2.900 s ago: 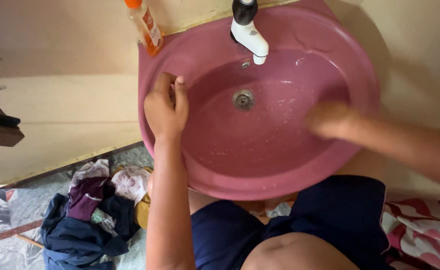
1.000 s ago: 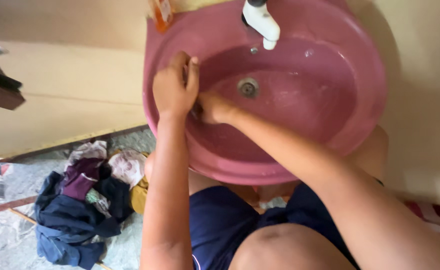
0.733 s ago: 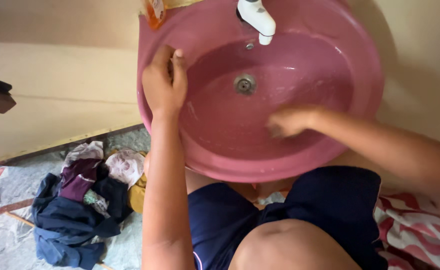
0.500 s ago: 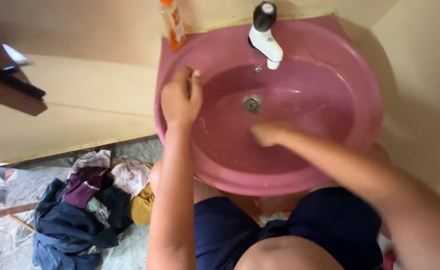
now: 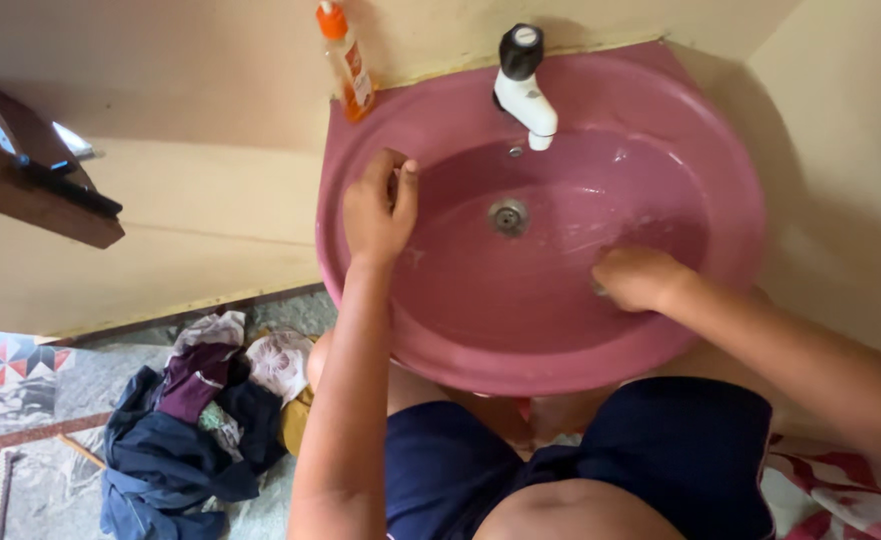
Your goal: The person scrubs a pink bathroom sink using a green sponge and liquid soap. They repeatedly wet the sponge, apply soap, scrub the basin and drain, rinse the sponge, and wipe the sink surface.
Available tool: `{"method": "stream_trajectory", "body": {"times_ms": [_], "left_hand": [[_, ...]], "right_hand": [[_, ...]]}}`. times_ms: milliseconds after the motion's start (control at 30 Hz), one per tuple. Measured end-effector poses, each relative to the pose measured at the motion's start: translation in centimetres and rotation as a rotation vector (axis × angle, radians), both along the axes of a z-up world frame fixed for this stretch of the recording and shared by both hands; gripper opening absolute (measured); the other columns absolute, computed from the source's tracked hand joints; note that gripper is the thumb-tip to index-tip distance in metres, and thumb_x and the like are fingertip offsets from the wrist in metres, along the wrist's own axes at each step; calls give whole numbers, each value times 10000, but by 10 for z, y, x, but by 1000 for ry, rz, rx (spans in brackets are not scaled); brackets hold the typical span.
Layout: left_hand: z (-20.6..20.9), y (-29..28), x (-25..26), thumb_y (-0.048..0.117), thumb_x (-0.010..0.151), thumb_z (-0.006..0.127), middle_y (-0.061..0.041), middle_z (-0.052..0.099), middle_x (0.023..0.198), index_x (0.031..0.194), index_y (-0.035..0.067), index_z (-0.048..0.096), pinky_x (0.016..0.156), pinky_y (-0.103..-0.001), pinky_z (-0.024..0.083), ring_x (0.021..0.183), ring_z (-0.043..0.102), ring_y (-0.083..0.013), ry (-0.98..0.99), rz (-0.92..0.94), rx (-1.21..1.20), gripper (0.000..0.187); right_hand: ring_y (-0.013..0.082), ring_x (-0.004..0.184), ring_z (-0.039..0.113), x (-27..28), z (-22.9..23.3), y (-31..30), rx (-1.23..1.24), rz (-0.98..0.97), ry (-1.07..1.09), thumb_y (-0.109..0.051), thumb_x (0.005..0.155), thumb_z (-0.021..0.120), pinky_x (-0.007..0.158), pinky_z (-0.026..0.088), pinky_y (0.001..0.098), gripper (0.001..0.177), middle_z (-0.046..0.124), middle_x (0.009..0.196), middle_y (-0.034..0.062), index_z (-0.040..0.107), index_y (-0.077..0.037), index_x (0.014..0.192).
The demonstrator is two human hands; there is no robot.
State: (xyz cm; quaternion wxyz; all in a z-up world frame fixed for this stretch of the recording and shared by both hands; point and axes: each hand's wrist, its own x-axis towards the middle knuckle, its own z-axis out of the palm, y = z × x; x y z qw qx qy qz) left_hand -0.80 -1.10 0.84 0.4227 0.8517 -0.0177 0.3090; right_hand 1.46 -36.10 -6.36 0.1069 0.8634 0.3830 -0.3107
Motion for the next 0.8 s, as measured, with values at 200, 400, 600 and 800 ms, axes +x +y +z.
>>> {"method": "stream_trajectory", "body": {"times_ms": [200, 400, 600, 800], "left_hand": [[23, -58, 48, 330, 978, 702, -142, 672, 1034, 1185, 92, 632, 717, -473, 530, 875, 680, -352, 45, -165, 197, 323], [57, -110, 144, 357, 809, 753, -122, 552, 1317, 1352, 184, 537, 751, -527, 541, 1046, 653, -392, 166, -117, 584, 610], [51, -122, 195, 387, 889, 720, -106, 631, 1247, 1319, 230, 581, 802, -499, 549, 1044, 678, -338, 539, -196, 788, 479], [64, -115, 201, 449, 748, 885, -127, 746, 995, 1041, 60, 765, 803, -442, 557, 909, 717, -311, 763, -316, 995, 502]], "right_hand": [[246, 875, 702, -1, -15, 17, 429, -164, 411, -291, 816, 796, 775, 553, 410, 373, 741, 1006, 92, 671, -107, 1115], [219, 831, 707, 64, -8, 44, 307, -187, 581, -290, 857, 717, 753, 558, 349, 476, 742, 1049, 96, 637, -122, 1295], [217, 913, 733, 40, -21, 30, 446, -142, 545, -238, 883, 699, 801, 569, 353, 311, 770, 1090, 90, 754, -100, 1156], [361, 1088, 661, 52, -27, 52, 575, -8, 40, -96, 803, 706, 921, 525, 470, 490, 680, 1191, 189, 656, -96, 1291]]}}
